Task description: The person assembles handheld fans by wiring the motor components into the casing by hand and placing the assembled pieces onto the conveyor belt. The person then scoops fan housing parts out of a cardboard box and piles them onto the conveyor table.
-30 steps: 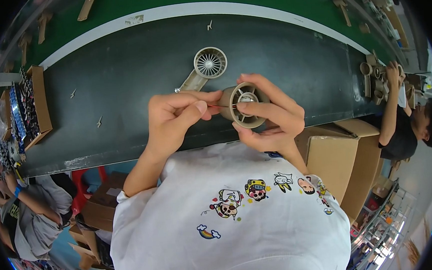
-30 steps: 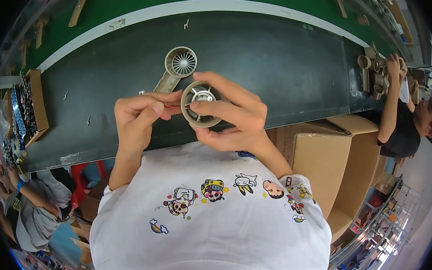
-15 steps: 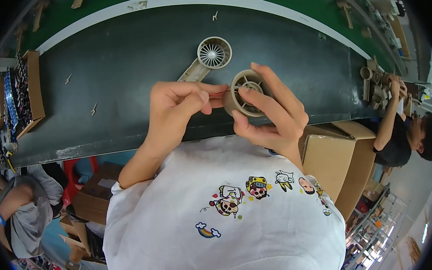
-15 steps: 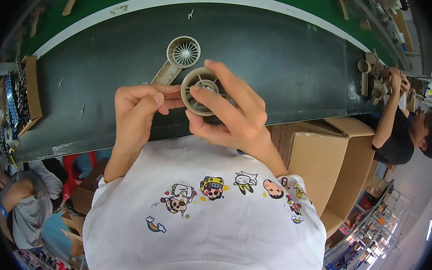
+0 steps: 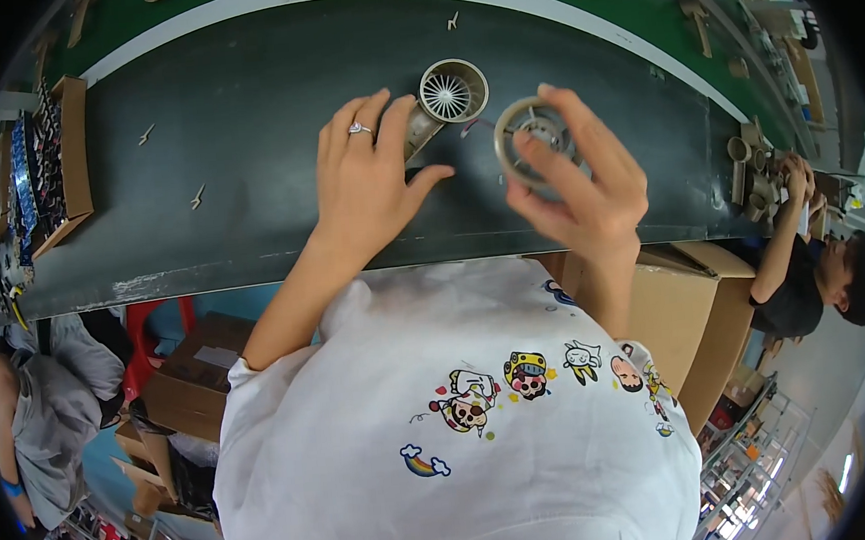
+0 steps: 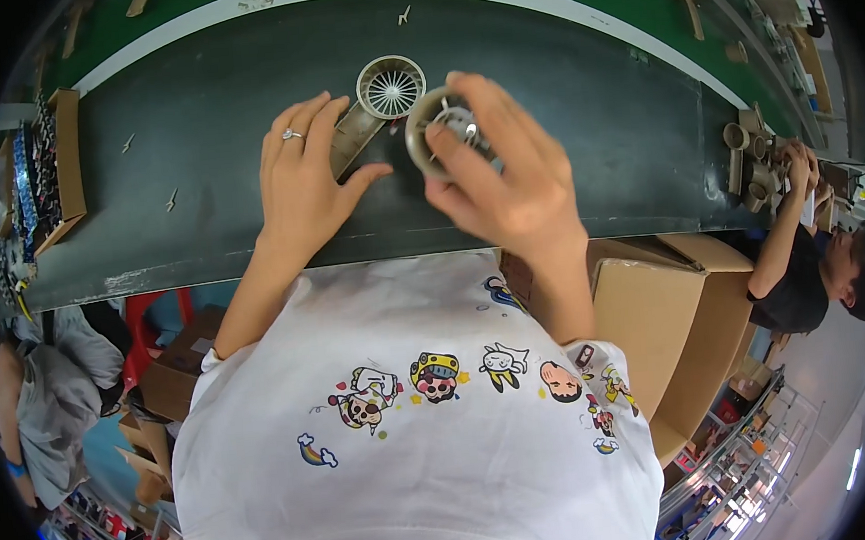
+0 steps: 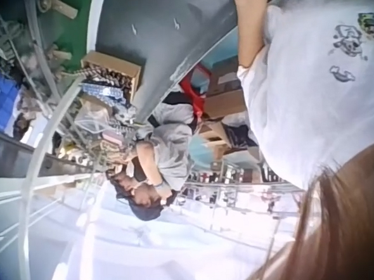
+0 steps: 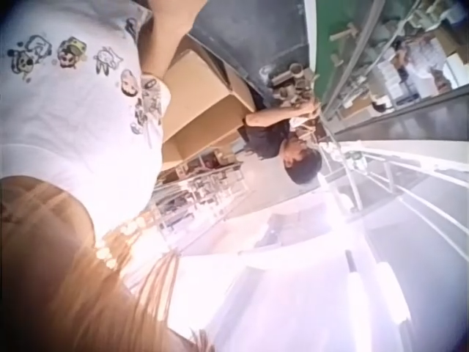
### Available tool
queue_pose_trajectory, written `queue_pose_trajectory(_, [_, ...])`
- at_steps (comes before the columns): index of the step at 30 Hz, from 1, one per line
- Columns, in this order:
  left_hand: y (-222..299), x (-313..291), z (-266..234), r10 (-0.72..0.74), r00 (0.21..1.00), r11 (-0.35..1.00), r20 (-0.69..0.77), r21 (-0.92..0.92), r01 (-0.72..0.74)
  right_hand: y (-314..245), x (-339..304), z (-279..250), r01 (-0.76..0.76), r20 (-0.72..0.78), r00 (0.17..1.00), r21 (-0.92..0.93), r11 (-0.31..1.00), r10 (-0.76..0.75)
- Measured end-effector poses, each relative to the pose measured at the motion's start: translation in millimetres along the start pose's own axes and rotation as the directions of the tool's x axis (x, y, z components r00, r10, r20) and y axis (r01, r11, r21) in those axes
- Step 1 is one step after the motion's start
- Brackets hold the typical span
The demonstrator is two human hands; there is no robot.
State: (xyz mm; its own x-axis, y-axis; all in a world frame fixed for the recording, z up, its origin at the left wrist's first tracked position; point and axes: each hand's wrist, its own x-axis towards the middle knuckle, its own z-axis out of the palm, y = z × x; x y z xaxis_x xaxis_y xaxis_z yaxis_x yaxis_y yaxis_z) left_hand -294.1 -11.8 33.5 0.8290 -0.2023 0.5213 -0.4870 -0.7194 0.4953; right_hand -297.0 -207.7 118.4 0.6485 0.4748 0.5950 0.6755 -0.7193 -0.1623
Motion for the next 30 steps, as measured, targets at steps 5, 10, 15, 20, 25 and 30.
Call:
queue_pose_trajectory(5, [-10.4,-4.4,1.9,-0.039,0.983,0.997,0.178,0.070,0.027,24.1,7.9,14.6,0.054,0.015,0.998,-0.052,0.997,-0.053])
queue_pose_trajectory(10, [-15.2,7.6,-0.7,0.035,0.989,0.999,0.145,0.022,-0.038,30.9,14.2,25.0,0.043,0.025,0.999,0.051,0.998,-0.044])
queue_pose_trajectory(15, [-18.4,9.3,-2.7,0.006,0.985,1.000,0.173,-0.018,-0.003,27.6,19.6,31.6,-0.182,0.095,0.981,0.176,0.967,0.167])
queue_pose_trajectory(20, [-22.1,14.1,0.8,0.068,0.968,0.998,0.243,-0.004,-0.069,29.2,27.9,37.9,-0.270,0.162,0.957,0.184,0.945,0.242])
queue_pose_trajectory(25, [-14.2,21.2,15.1,0.007,0.961,0.997,0.276,-0.074,0.014,29.7,43.8,37.4,-0.452,0.354,0.861,0.208,0.867,0.364])
queue_pose_trajectory(30, [-1.7,24.2,28.7,-0.057,0.966,0.998,0.254,-0.026,0.066,35.5,48.0,33.2,-0.554,0.492,0.761,0.152,0.819,0.423])
